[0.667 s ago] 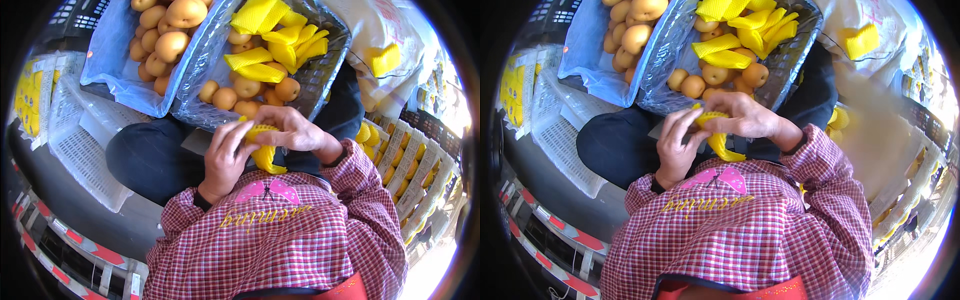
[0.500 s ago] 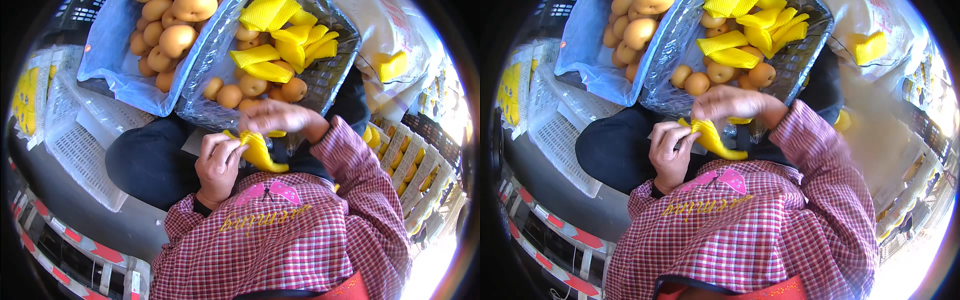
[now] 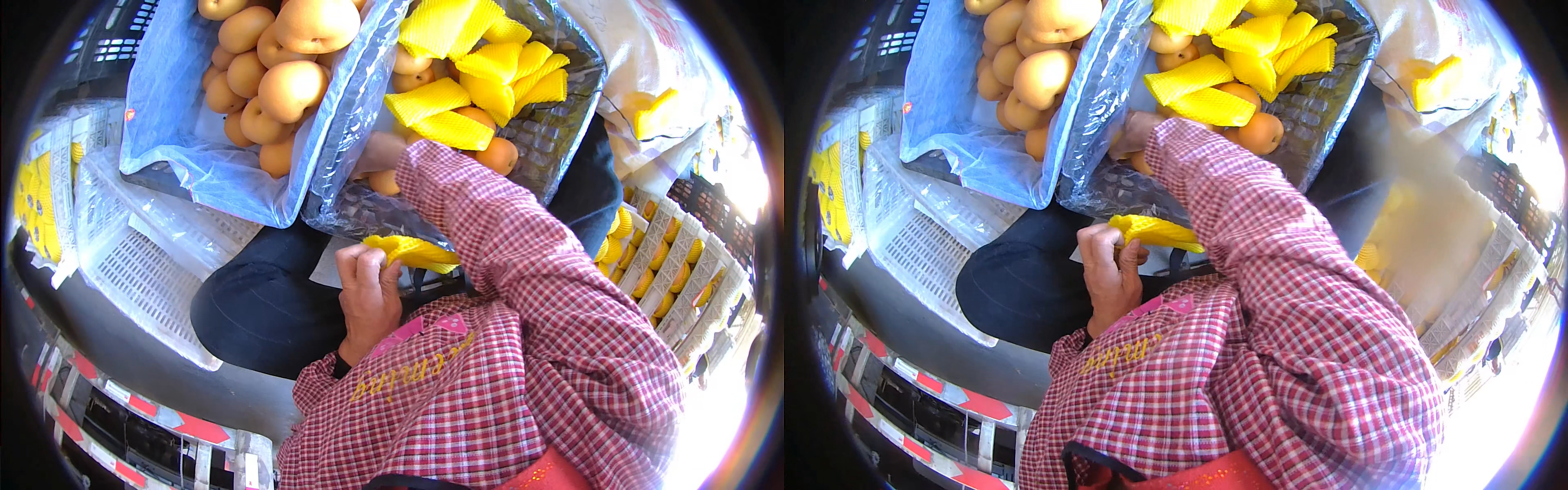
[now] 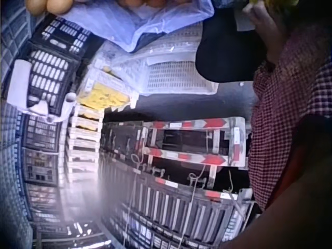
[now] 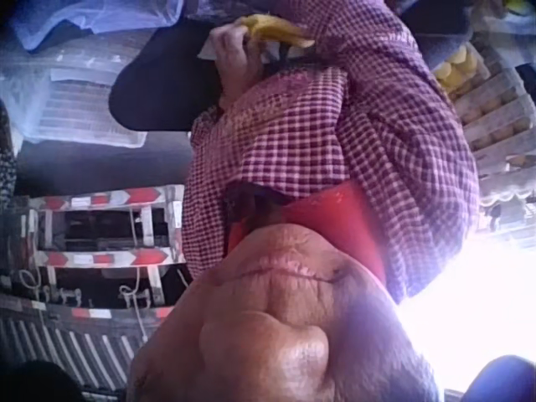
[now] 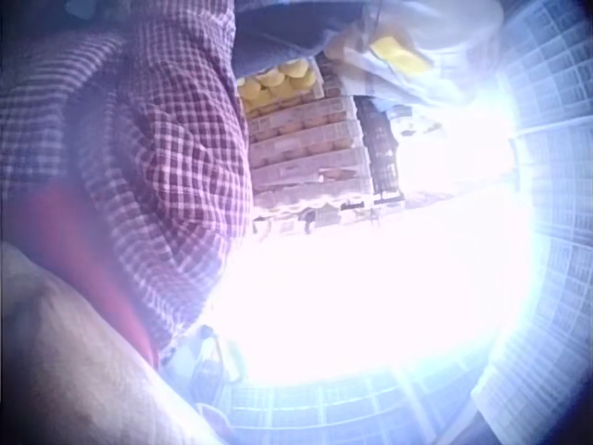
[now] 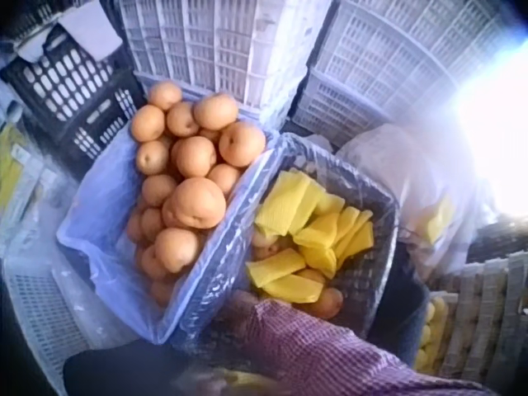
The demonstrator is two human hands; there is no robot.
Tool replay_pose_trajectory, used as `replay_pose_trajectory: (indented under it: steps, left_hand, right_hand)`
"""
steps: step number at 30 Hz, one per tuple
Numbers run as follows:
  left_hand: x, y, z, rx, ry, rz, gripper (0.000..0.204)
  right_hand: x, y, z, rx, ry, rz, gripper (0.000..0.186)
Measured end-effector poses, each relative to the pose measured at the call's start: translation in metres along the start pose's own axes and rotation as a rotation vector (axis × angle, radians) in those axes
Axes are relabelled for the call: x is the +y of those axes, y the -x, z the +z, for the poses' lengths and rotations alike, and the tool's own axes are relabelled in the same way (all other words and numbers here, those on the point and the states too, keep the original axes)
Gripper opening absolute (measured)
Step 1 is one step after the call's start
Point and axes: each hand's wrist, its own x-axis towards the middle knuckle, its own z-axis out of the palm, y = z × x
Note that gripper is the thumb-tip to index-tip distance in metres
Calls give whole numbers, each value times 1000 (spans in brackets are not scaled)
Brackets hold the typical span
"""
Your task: The person sits on the ground and repeatedly picks up round yellow fruits, wraps each one in a yellow foam net, and places it into a white tray. The person then applies round blue stickers to the top of each wrapped fruit in the tray.
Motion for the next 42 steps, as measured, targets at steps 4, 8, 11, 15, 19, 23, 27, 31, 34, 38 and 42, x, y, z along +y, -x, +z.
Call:
replay_pose_trajectory:
  steps: [4, 8, 11, 15, 19, 23, 27, 31, 34, 38, 42]
  left_hand:
    - [0, 1, -2, -297, 119, -206, 23]
    - [-3, 5, 7, -566, -46, -62, 49]
    - [-3, -4, 18, -761, -98, -157, 61]
    - [4, 12, 26, -496, 339, -228, 37]
    - [14, 1, 32, -296, 520, -92, 39]
    - [70, 5, 61, -474, 714, 59, 68]
    - [79, 10, 65, -519, 786, -67, 75]
    - [75, 26, 84, -669, 1336, -135, 91]
    - [72, 26, 93, -590, 1229, 51, 90]
    - [62, 26, 83, -545, 889, 17, 83]
    - [77, 29, 84, -384, 683, 199, 53]
  right_hand:
    - [-67, 59, -64, -8, 110, 209, 94]
    - [-59, 139, -117, 169, -93, -55, 99]
    - [-41, 211, -138, 142, -794, -126, 95]
    - [-39, 297, -136, 112, -1532, -288, 83]
    - [-50, 348, -120, 119, -1659, -305, 81]
    - [-67, 356, -97, 64, -1484, -157, 81]
    - [-78, 380, -92, 138, -1294, -76, 77]
    - [-49, 394, -81, 348, -1361, -90, 69]
    - [-75, 410, -64, 285, -1414, -51, 66]
    - [-103, 413, -55, 225, -1729, -279, 63]
    - [-89, 416, -64, 350, -1491, -228, 71]
